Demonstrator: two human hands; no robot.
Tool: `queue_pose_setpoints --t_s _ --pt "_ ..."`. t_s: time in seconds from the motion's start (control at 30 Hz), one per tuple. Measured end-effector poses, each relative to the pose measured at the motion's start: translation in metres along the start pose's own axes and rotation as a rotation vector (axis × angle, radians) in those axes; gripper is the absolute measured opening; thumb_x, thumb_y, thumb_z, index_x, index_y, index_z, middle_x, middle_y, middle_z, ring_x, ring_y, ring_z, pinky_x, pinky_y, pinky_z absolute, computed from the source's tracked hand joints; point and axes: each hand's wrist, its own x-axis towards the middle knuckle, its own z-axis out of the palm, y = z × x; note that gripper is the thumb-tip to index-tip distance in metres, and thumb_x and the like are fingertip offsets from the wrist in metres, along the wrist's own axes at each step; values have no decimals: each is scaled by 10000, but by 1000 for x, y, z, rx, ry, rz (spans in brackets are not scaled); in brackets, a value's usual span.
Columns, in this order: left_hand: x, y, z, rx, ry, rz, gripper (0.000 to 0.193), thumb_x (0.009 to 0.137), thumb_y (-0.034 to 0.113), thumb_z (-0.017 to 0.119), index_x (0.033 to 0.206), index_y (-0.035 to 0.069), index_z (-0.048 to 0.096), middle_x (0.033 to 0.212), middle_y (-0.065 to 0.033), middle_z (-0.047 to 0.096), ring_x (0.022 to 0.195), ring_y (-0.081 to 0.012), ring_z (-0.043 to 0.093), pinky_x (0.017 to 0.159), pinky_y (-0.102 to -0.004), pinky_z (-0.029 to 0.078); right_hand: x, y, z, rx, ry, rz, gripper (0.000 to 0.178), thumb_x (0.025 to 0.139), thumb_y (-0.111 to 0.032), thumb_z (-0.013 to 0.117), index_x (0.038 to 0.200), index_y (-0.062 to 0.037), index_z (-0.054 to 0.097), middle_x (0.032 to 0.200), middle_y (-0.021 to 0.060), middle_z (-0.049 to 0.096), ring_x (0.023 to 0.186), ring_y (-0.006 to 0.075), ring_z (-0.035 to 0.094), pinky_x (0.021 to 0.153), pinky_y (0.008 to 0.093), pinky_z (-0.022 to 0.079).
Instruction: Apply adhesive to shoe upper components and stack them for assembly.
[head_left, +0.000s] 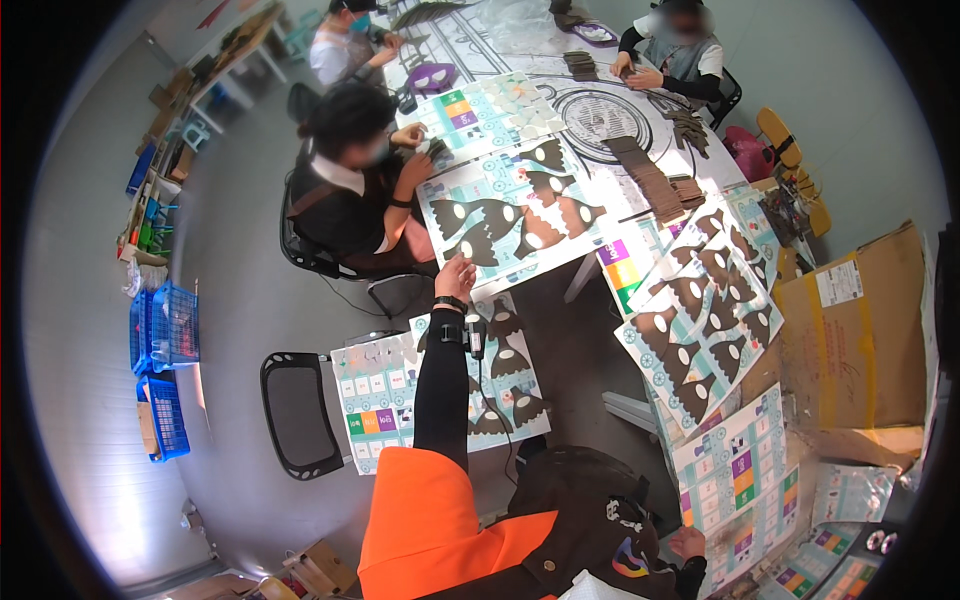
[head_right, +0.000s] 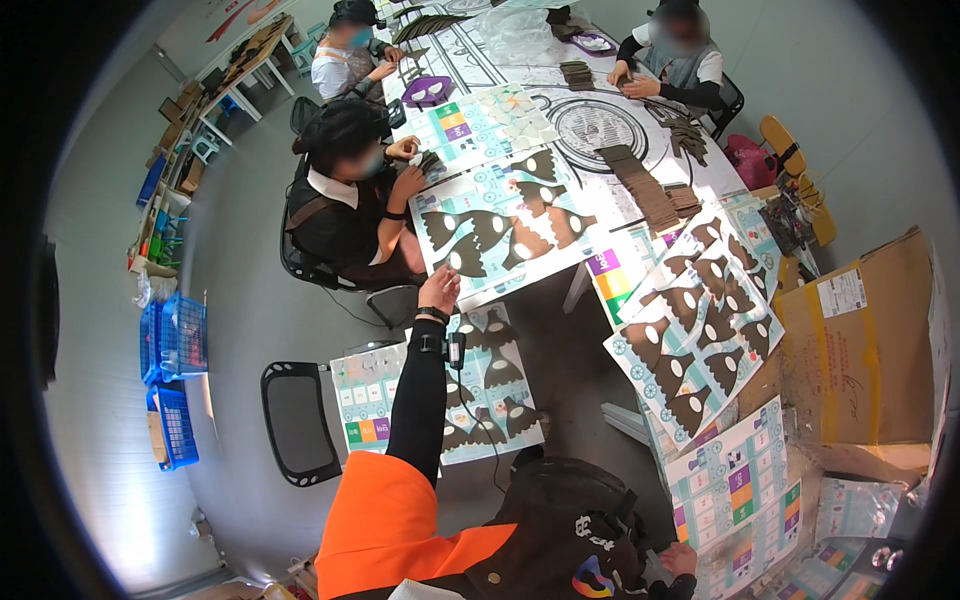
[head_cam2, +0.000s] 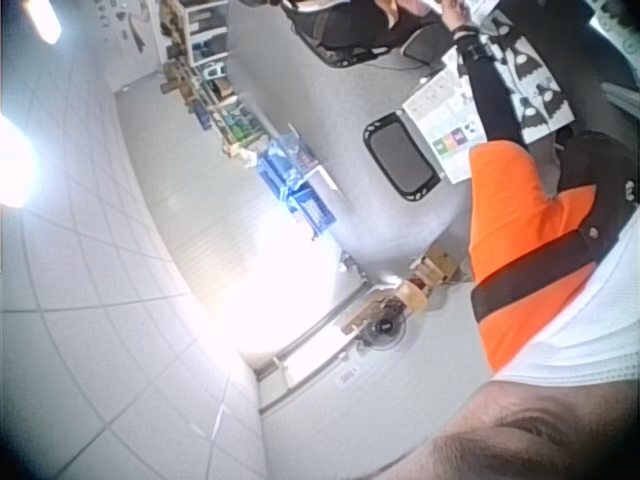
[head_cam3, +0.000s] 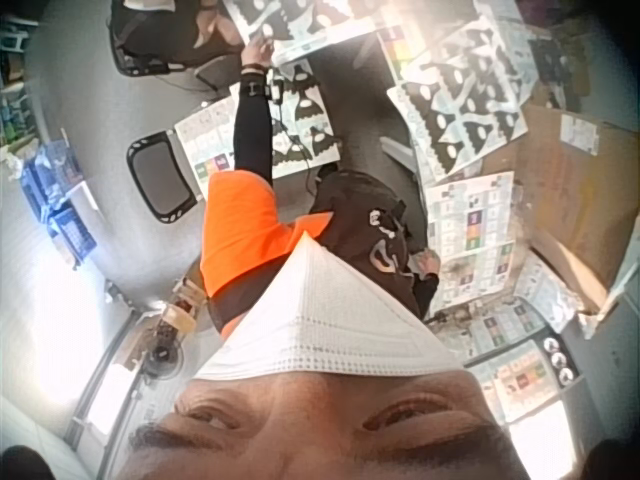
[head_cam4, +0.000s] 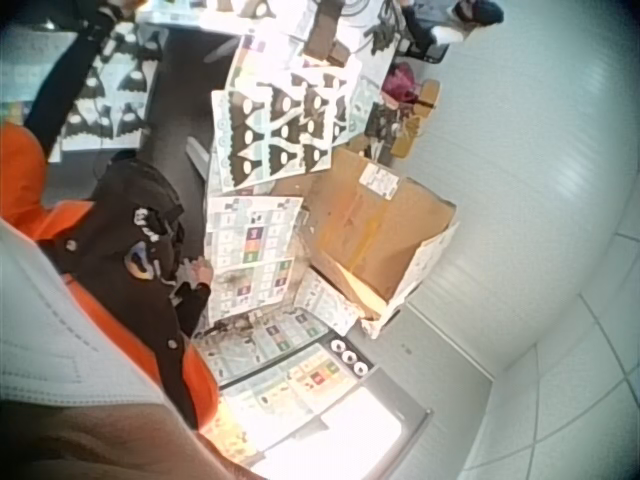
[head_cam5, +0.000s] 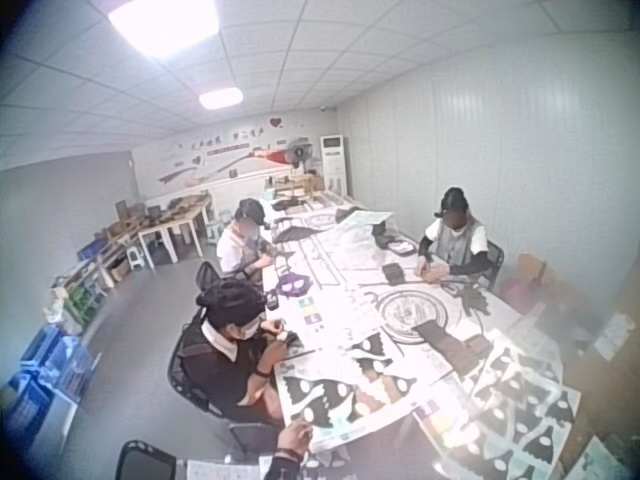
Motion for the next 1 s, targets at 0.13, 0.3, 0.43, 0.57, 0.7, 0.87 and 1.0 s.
queue_pose_setpoints --t_s 0.13,0.3,0.43,0.57,0.7,0.87,1.0 --pt "0 -1 0 -12 4 -4 302 946 189 649 1197 32 590 980 -66 627 814 -203 625 676 -287 536 -1 -1 0 -8 -2 -10 205 977 -108 517 1145 -21 596 806 126 689 656 255 693 533 368 554" --pt "-4 -2 5 -4 16 3 290 943 180 658 1186 33 596 967 -67 632 801 -198 626 665 -285 538 -2 -2 0 18 -6 -6 182 978 -94 529 1129 -27 606 801 111 687 646 241 694 531 353 557" --pt "-8 -2 6 -3 17 0 290 935 180 673 1175 35 598 957 -66 634 802 -195 631 660 -281 540 -5 -5 2 5 1 -4 176 978 -92 539 1126 -26 609 808 106 690 644 231 694 534 344 557" --pt "-10 -1 8 -11 18 -11 288 932 181 674 1171 38 599 957 -63 634 804 -194 631 662 -279 539 -6 -7 3 -34 1 -31 184 990 -105 540 1142 -24 606 824 104 696 646 217 694 540 334 556" --pt "-10 2 7 -13 6 -3 281 934 183 669 1163 36 600 956 -62 634 799 -195 630 672 -276 533 -4 -9 3 -59 -10 -73 192 997 -109 537 1156 -22 599 831 106 698 662 210 699 544 329 554" --pt "-8 4 10 -3 7 16 267 936 183 666 1145 28 606 960 -63 634 799 -192 626 679 -273 527 -2 -11 3 -83 -17 -88 174 1003 -124 535 1144 -38 588 828 101 693 672 212 699 555 339 569" --pt "-8 7 11 26 11 27 261 938 186 666 1136 25 609 973 -67 630 814 -190 621 678 -274 527 -2 -12 4 -79 -27 -94 188 1000 -110 534 1161 -29 585 838 115 698 678 210 700 565 337 576"
